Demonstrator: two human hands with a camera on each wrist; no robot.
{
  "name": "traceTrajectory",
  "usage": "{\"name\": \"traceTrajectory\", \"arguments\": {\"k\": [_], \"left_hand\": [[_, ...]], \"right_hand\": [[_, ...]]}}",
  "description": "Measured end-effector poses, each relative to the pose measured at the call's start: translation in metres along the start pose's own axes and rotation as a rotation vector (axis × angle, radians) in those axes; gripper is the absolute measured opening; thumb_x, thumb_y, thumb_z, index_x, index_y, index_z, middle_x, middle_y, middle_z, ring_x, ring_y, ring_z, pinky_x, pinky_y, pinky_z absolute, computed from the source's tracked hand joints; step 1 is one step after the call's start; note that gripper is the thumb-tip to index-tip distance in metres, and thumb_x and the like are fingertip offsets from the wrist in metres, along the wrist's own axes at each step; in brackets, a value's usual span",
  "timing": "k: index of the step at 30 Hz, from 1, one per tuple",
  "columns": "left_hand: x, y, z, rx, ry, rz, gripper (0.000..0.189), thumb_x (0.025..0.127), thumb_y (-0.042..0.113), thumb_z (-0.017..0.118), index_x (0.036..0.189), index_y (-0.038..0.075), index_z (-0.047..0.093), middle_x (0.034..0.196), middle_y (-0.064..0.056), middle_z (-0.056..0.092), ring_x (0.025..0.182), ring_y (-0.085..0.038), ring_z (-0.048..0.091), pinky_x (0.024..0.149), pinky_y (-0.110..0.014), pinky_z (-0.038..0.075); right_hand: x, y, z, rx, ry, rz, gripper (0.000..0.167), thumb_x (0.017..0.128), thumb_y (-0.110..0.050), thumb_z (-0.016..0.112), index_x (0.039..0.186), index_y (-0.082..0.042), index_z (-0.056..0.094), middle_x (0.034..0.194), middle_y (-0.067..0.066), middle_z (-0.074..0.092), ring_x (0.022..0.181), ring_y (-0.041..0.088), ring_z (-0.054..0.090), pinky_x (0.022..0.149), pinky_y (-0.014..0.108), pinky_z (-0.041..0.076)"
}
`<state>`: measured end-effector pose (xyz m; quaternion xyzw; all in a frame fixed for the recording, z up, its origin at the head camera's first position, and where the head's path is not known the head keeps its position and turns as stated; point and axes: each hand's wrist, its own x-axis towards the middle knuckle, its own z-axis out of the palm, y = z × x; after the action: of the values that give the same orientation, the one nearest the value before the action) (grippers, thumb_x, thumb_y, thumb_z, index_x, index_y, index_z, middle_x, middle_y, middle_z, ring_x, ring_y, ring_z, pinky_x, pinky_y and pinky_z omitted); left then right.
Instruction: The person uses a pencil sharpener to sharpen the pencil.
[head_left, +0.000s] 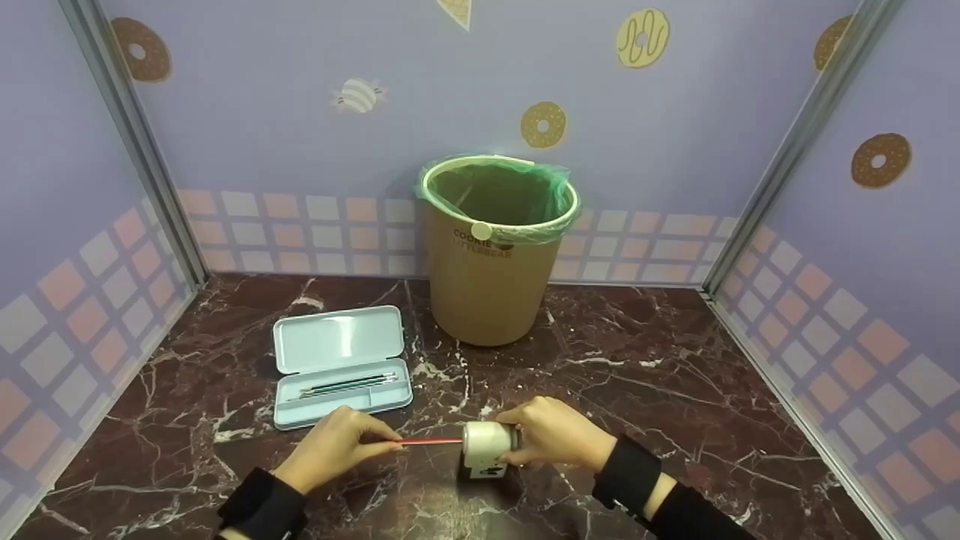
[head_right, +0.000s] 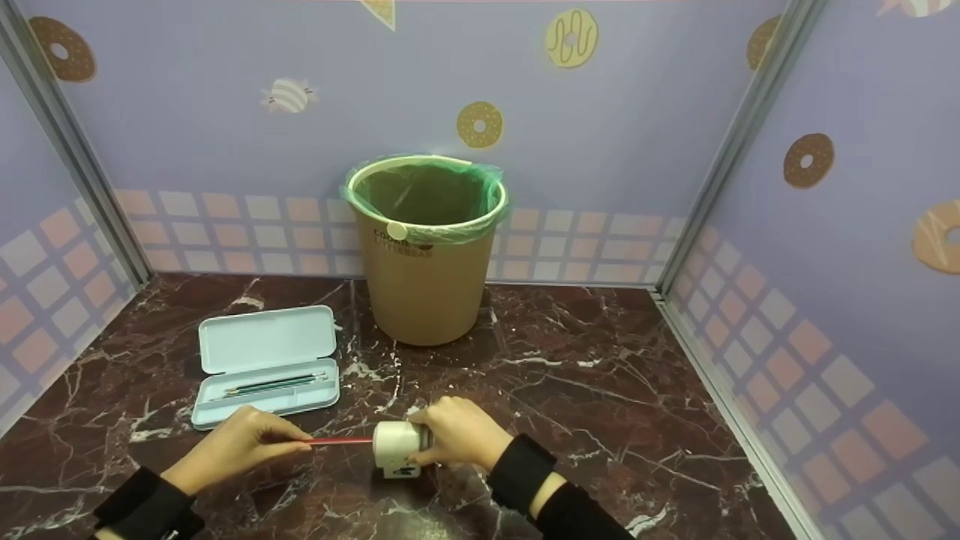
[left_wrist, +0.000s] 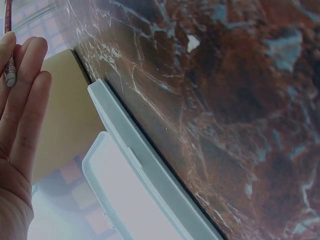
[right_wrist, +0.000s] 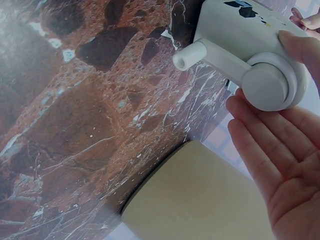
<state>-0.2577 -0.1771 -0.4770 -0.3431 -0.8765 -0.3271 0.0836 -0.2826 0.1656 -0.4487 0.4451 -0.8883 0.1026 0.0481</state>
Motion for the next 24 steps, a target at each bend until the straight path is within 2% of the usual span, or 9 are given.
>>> {"name": "traceTrajectory", "arguments": {"k": [7, 11, 17, 24], "left_hand": [[0.0004, 0.0009, -0.0016, 0.004, -0.016, -0.032, 0.010, 0.088, 0.022, 0.077, 0.093, 0.015, 0.083, 0.086, -0.002, 0.081, 0.053, 0.010, 0.037, 0.050, -0.013, 0.036], [-0.0003, 0.0002, -0.0026, -0.014, -0.013, -0.013, 0.012, 0.089, 0.024, 0.076, 0.093, 0.014, 0.082, 0.086, -0.002, 0.081, 0.054, 0.009, 0.039, 0.051, -0.013, 0.037], [-0.0011, -0.0024, -0.0019, -0.008, 0.004, 0.025, 0.012, 0.089, 0.023, 0.077, 0.092, 0.014, 0.082, 0.086, -0.002, 0.081, 0.058, 0.008, 0.051, 0.054, -0.014, 0.042], [-0.0019, -0.0043, -0.0005, 0.001, 0.006, 0.007, 0.011, 0.088, 0.022, 0.078, 0.092, 0.014, 0.083, 0.085, 0.001, 0.081, 0.057, 0.011, 0.044, 0.052, -0.014, 0.040]], "right_hand": [[0.0004, -0.0003, -0.0001, -0.004, 0.003, -0.002, 0.034, 0.078, -0.036, 0.086, 0.104, -0.014, 0.077, 0.086, -0.002, 0.079, 0.062, -0.002, 0.057, 0.059, 0.014, 0.051], [0.0009, -0.0001, -0.0004, 0.001, 0.001, -0.002, 0.035, 0.079, -0.035, 0.086, 0.105, -0.014, 0.077, 0.086, -0.002, 0.079, 0.062, -0.003, 0.056, 0.059, 0.013, 0.050], [0.0006, 0.0001, -0.0007, 0.007, -0.008, 0.005, 0.036, 0.079, -0.035, 0.085, 0.107, -0.014, 0.076, 0.087, -0.002, 0.079, 0.063, -0.002, 0.058, 0.059, 0.013, 0.050], [0.0009, -0.0007, -0.0015, 0.009, -0.021, 0.014, 0.036, 0.080, -0.036, 0.085, 0.107, -0.014, 0.077, 0.089, -0.002, 0.080, 0.064, -0.003, 0.057, 0.060, 0.013, 0.049]]}}
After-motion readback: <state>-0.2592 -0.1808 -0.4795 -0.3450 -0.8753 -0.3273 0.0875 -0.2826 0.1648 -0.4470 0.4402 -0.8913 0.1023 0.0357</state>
